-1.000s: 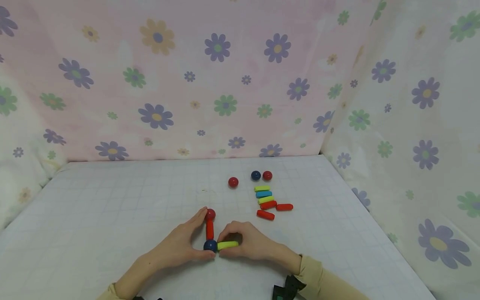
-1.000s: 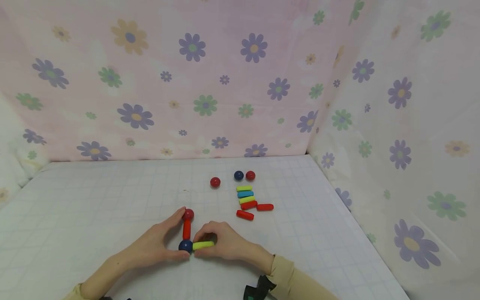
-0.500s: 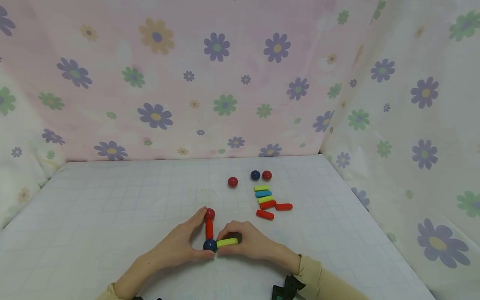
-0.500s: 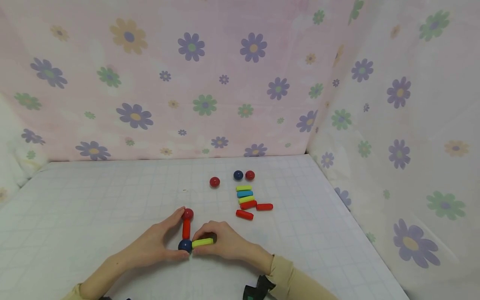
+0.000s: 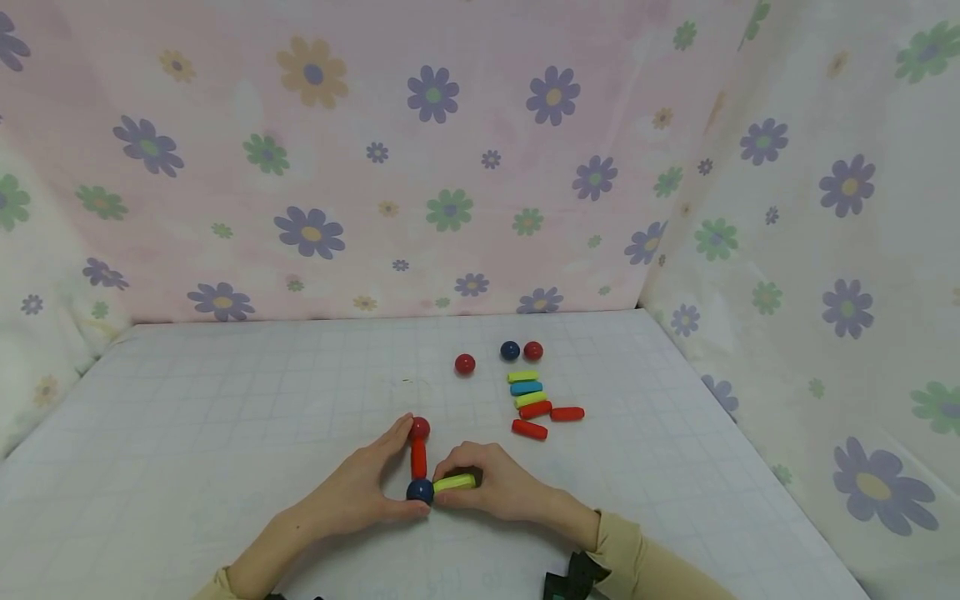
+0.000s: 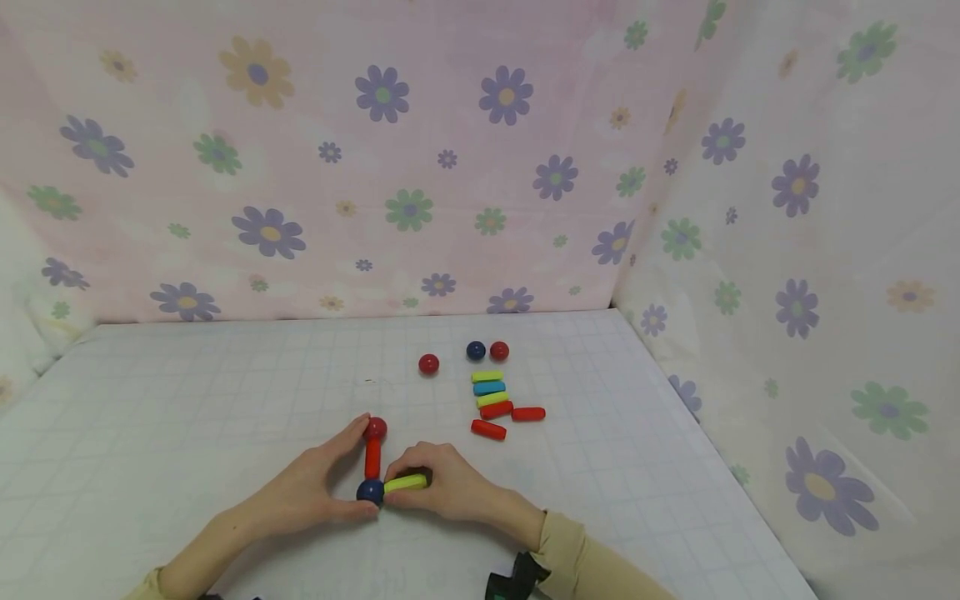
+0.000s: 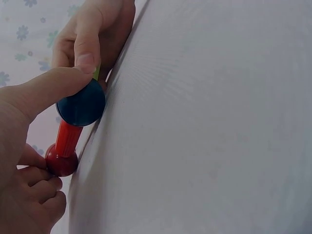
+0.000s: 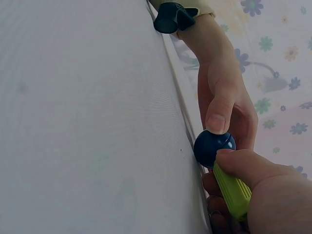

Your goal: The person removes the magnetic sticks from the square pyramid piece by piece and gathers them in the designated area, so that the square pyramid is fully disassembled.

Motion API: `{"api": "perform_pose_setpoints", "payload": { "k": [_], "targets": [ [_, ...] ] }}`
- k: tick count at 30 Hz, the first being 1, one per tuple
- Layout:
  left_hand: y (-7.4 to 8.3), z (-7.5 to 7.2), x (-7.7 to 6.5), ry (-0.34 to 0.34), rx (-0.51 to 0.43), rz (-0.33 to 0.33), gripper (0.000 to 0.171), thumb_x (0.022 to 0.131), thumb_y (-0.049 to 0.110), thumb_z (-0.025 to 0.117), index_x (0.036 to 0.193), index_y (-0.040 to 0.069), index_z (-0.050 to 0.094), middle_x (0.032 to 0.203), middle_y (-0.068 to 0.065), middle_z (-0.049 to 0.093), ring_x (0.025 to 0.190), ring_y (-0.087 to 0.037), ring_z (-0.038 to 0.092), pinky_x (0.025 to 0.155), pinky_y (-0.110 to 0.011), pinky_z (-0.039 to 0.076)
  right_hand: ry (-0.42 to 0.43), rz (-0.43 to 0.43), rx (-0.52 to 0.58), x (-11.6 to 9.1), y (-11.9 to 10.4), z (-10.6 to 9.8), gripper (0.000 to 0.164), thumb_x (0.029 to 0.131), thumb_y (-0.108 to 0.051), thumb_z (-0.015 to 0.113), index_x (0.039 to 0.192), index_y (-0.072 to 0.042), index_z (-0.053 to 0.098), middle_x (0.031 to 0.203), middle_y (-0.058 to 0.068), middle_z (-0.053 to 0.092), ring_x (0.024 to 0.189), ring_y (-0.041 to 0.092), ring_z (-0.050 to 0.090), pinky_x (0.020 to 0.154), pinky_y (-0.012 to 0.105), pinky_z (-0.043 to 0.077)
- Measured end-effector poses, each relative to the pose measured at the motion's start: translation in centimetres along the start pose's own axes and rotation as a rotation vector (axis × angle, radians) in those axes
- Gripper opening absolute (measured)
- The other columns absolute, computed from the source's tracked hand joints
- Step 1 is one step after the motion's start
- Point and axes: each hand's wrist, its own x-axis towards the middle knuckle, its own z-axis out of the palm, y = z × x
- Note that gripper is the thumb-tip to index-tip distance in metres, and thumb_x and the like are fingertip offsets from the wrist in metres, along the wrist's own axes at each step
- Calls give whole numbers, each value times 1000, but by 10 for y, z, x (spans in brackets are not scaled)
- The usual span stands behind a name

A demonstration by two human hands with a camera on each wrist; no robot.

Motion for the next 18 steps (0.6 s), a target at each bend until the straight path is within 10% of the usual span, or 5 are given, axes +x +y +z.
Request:
{"api": "perform_pose_setpoints", "payload": {
  "k": [11, 18],
  "targets": [
    [-1, -1, -1, 2, 3, -5, 114, 74, 59, 81, 159, 11, 24, 166, -3, 22, 151, -31, 27, 116, -62, 29, 4, -15, -9, 2, 1, 0, 21, 94, -28, 71, 114, -23, 71, 100, -7, 70, 90, 5, 56, 81, 20, 50],
    [-1, 0, -1, -2, -4, -21, 113, 73, 58, 82, 159, 13, 26, 166, 1, 24, 151, -28, 27, 118, -59, 28, 81, 117, -28, -7, 0, -12, 22, 92, -31, 73, 114, -26, 71, 102, -13, 69, 94, 9, 60, 86, 24, 53]
  ]
}}
